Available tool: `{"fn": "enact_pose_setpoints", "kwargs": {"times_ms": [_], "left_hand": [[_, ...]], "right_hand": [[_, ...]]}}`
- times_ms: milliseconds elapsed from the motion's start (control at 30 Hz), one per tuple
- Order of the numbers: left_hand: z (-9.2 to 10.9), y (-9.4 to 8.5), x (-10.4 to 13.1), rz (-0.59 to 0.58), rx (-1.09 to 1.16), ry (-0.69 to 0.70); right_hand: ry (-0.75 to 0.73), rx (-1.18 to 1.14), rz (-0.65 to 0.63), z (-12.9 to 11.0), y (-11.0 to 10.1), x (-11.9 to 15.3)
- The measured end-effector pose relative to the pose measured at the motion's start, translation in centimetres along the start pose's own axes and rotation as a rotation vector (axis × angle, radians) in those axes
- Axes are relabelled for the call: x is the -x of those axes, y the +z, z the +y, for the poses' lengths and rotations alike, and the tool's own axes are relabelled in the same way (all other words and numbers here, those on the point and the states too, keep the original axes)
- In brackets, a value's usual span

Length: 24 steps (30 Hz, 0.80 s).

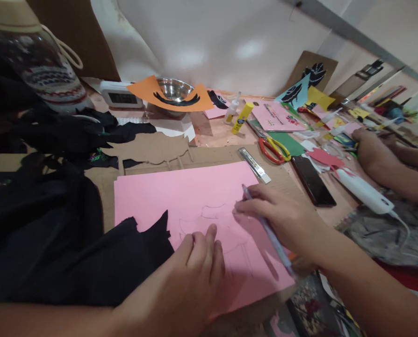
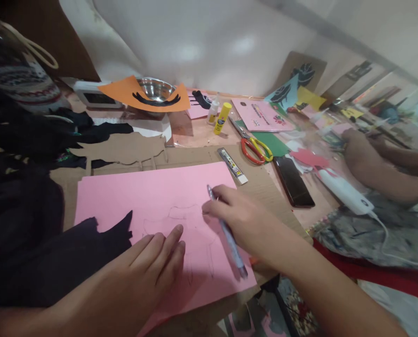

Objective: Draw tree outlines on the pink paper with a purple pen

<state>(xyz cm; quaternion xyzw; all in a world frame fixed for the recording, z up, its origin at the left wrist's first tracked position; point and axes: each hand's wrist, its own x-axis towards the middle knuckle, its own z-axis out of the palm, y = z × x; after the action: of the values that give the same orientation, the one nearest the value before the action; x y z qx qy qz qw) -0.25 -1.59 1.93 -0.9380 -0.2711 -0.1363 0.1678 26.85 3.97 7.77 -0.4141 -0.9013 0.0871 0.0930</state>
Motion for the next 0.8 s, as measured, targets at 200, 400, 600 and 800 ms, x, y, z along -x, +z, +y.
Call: {"fn": "enact_pose_setpoints", "kwargs": {"times_ms": [200,400,600,800], "left_hand": [[-0.8,-0.6,-0.3,0.032,0.203,-0.063],[-5.4,-0.8,-2.0,0.053,0.592,-0.113],[-6.6,-0.8,-2.7,0.067,0.901,-0.190],[-5.9,-0.8,-2.4,0.070,1.040,-0.190]], "right_hand": [[0.163,-0.040,0.198,4.3,1.4,-0.4],[0.327,-1.027,0.310,-1.6,0.8,1.0],[0.424,-1.438,0.168,-4.8,0.9,-0.7],[0.467,-1.508,0.231,-4.2,0.8,-2.4]]}}
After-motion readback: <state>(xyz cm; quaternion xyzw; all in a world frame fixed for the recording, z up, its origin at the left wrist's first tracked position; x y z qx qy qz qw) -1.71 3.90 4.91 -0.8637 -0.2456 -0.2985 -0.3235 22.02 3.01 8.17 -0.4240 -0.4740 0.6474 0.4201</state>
